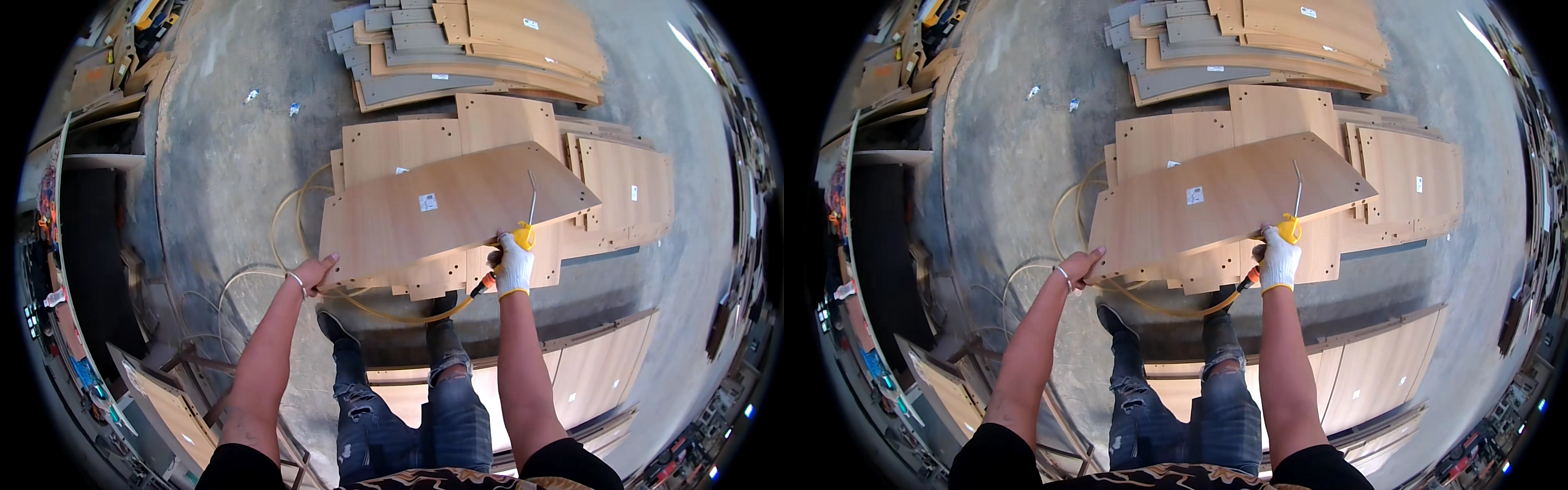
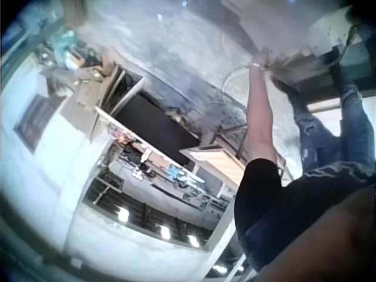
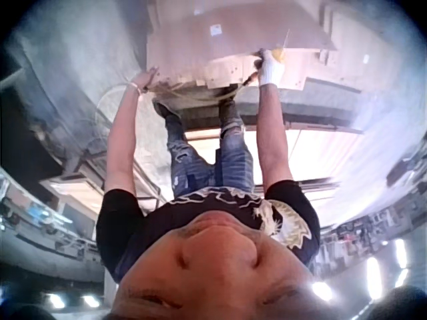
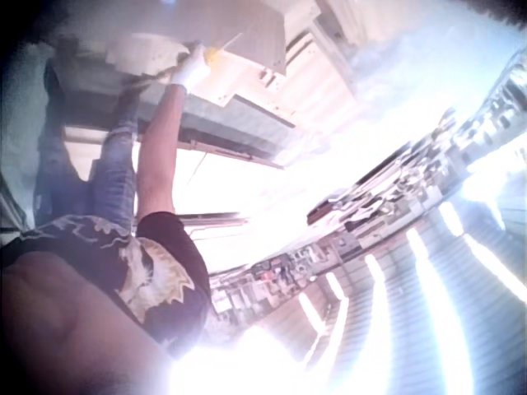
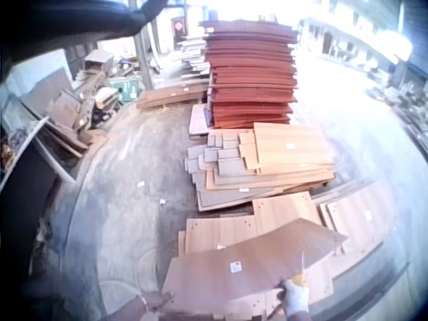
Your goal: The person repeatedly picks up flat-pack wooden panels from a pile, uses a yellow pneumatic tool to apply adhesive or sealant to the edges, and places the treated panels onto a workbench. The person continues this cycle throughout the clip.
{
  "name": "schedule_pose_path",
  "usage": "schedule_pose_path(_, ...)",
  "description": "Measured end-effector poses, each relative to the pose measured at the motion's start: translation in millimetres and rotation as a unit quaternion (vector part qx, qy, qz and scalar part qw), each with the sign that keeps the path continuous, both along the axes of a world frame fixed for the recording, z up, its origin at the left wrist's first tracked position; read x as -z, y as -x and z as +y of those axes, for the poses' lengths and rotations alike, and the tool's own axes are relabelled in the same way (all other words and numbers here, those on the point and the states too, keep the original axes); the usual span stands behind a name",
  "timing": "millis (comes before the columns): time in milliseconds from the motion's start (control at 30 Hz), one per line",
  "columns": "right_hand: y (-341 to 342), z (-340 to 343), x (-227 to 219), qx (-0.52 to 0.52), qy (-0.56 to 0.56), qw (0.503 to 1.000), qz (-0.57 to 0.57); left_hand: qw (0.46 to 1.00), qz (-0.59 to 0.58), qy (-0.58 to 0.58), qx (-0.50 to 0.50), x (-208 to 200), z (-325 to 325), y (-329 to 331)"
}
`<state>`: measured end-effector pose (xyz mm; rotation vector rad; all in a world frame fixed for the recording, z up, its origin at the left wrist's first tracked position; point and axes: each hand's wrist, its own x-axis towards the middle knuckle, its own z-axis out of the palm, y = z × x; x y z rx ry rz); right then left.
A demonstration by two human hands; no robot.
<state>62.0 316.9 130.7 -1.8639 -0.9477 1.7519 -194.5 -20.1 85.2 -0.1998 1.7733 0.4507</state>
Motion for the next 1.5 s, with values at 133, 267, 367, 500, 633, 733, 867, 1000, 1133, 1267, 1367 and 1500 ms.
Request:
schedule_pose_path(133,17,-3,-9,0.019,0.005,0.999,-0.047,0.922,0.270,0.069,0.270,-39,35,4)
schedule_pose_path(267,13,-10,-17,0.062,0.006,0.996,-0.066,0.755,0.421,-0.201,0.461,-87,136,-65)
schedule_pose_path(367,28,-28,-34,0.064,0.026,0.995,-0.068,0.609,0.558,-0.275,0.492,-67,181,-129)
schedule_pose_path(500,18,-42,-35,0.069,0.046,0.995,0.045,0.725,0.432,-0.164,0.511,-42,231,-124)
schedule_pose_path(633,-53,-39,-48,0.091,0.022,0.976,0.196,0.730,0.403,-0.157,0.529,-54,256,-104)
schedule_pose_path(733,-121,-34,-45,0.222,-0.004,0.969,0.111,0.762,0.390,-0.111,0.505,-76,276,-64)
schedule_pose_path(867,-205,-29,21,0.294,0.135,0.945,0.049,0.724,0.454,-0.140,0.501,-106,284,-41)
schedule_pose_path(1000,-226,0,59,0.189,0.220,0.957,-0.012,0.699,0.504,-0.148,0.485,-145,275,-57)
schedule_pose_path(1133,-167,-18,93,-0.100,0.306,0.946,-0.031,0.699,0.516,-0.189,0.458,-162,277,-61)
schedule_pose_path(1267,-111,-66,79,-0.248,0.296,0.922,0.018,0.706,0.517,-0.196,0.443,-154,286,-80)
schedule_pose_path(1367,-103,-84,49,-0.252,0.270,0.928,0.044,0.716,0.504,-0.171,0.451,-129,287,-85)
schedule_pose_path(1500,-130,-93,41,-0.186,0.250,0.950,0.020,0.706,0.512,-0.154,0.464,-72,282,-80)
